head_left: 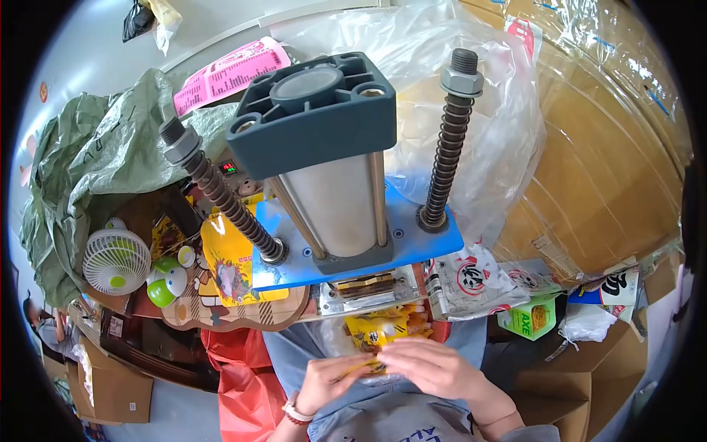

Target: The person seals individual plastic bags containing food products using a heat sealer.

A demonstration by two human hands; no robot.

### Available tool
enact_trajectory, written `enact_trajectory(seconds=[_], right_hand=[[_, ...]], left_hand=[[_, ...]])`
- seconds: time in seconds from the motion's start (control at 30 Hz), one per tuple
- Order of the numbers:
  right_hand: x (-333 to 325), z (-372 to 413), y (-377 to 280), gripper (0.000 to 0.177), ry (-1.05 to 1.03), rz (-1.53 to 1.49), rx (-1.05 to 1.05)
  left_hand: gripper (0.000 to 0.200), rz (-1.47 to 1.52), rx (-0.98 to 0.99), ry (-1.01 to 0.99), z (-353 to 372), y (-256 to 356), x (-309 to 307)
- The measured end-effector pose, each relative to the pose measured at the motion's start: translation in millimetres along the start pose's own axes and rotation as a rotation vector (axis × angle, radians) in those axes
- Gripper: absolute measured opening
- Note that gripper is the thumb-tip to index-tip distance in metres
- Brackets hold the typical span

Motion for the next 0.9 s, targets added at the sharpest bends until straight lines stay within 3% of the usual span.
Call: enact_trajectory(seconds=[0.17, 0.27, 0.37, 0.43, 0.5, 0.53, 0.6, 0.63, 0.77, 0.87, 0.9], right_hand=[[-21.4, 13.5, -6.3, 0.043, 0.007, 0.131, -0.044], [-19.0, 0.4, -10.3, 0.040, 0.006, 0.168, -0.030], [-16.4, -1.9, -19.4, 0.037, -0.112, -0.063, -0.164], [-10.8, -0.9, -14.9, 0.037, -0.067, -0.136, -0.156], [-1.3, 4.4, 3.0, 0.038, -0.056, -0.111, -0.098], [0.6, -2.7, 9.9, 0.045, -0.015, -0.065, 0.049], [0.7, -10.3, 30.3, 0.052, 0.052, 0.015, 0.214], [-7.9, -6.6, 34.2, 0.049, 0.143, 0.053, 0.256], [-52.2, 7.8, 56.1, 0.026, 0.382, 0.184, 0.488], [-52.4, -0.9, 116.8, 0.028, 0.351, 0.781, 0.496], [-42.7, 8.9, 158.3, 0.033, 0.225, 0.870, 0.642]], left_hand=[[0.024, -0.072, -0.052, 0.208, -2.5, -0.3, -4.9], [0.033, -0.278, 0.080, 0.177, -3.4, 11.9, -10.3], [0.034, -0.224, 0.162, 0.105, -3.7, 25.7, -14.4], [0.031, -0.092, 0.146, 0.060, -2.2, 28.4, -16.1], [0.023, -0.011, -0.033, -0.024, -3.2, 19.5, -5.5], [0.018, 0.045, -0.089, 0.025, -0.5, -0.5, 5.3], [0.023, 0.333, -0.578, 0.037, 19.7, -55.2, 35.7], [0.024, 0.547, -0.650, 0.159, 17.1, -67.3, 46.2], [0.021, 0.969, -0.743, 0.305, -16.5, -71.0, 37.9], [0.024, 1.088, -0.725, 0.319, -39.1, -80.3, 33.8], [0.025, 1.090, -0.726, 0.326, -42.3, -83.1, 33.9]])
Point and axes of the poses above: each hand's wrist, its own z-axis away from the middle knuckle, its own x-axis out of the palm, y = z × x, the point moved 4 cm from there along -z, towards the middle knuckle, and after that the axes turned 5 degrees about x, right-handed, at the moved point
